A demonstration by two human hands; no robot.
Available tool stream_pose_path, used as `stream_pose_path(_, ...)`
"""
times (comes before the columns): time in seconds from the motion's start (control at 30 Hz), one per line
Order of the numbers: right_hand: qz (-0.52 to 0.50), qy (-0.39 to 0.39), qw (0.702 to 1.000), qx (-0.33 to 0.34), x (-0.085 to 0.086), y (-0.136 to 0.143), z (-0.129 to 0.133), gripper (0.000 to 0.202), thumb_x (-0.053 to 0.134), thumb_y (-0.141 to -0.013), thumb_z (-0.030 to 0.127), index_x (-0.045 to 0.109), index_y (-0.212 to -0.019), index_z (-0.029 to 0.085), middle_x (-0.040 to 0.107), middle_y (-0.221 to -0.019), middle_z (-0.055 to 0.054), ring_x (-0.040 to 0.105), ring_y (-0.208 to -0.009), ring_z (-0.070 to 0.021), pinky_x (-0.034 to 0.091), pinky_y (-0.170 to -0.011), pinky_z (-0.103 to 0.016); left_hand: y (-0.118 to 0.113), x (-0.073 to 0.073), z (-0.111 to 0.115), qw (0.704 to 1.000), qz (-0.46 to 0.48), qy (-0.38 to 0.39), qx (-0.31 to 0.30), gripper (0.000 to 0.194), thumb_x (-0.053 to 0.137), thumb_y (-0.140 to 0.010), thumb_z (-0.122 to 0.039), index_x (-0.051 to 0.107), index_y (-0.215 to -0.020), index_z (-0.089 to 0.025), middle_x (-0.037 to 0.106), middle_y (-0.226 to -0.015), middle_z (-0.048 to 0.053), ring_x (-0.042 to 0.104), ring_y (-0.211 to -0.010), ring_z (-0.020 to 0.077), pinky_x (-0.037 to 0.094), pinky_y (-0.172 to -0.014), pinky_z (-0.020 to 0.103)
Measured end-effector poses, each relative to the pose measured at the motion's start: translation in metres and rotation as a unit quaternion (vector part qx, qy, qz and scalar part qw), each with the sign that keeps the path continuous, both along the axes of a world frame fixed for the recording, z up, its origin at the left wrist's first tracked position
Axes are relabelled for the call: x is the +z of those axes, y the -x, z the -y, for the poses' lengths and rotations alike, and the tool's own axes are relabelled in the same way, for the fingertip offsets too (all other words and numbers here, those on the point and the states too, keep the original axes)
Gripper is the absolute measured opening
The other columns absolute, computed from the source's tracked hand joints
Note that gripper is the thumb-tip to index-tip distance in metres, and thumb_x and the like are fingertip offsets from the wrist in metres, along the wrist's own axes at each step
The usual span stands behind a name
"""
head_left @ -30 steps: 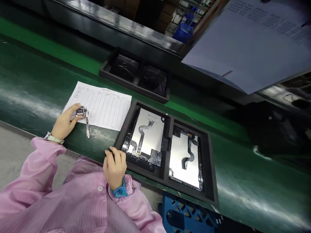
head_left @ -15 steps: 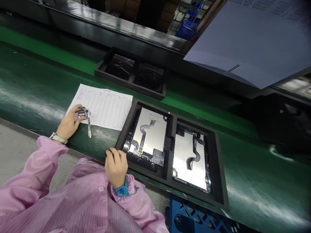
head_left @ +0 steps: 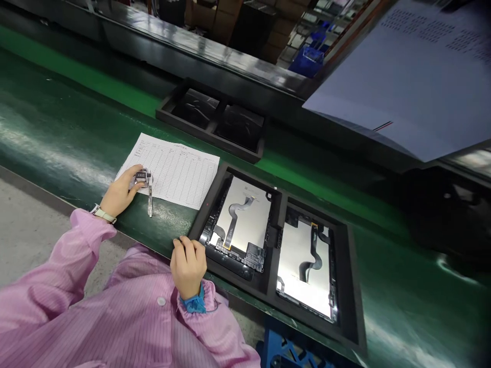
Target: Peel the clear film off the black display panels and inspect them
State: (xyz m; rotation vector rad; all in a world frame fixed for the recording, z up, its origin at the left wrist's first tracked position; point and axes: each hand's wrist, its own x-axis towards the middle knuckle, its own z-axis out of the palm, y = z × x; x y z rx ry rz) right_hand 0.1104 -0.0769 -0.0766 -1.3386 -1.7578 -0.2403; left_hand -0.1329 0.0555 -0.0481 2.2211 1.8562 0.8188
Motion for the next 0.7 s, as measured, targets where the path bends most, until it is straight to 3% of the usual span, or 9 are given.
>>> stream_pose_path(0.7,0.007,0.003,1.0,0.0,-0.0036,-0.0002,0.0017,0.017,0.064,-0.09,0.005,0.072,-0.089,0.02,0.077,-0.088,-0.004,0.057,-0.086,-0.0172,0.047,-0.074,-0.031,-0.0026,0.0032,0.0009,1.0,0.016,0.022,0.002,0.055,0.049,-0.1,-0.041,0.048,-0.148,-0.015,0.058,-0.15,0.014,0.059,-0.136,0.0281,0.047,-0.119,0.045)
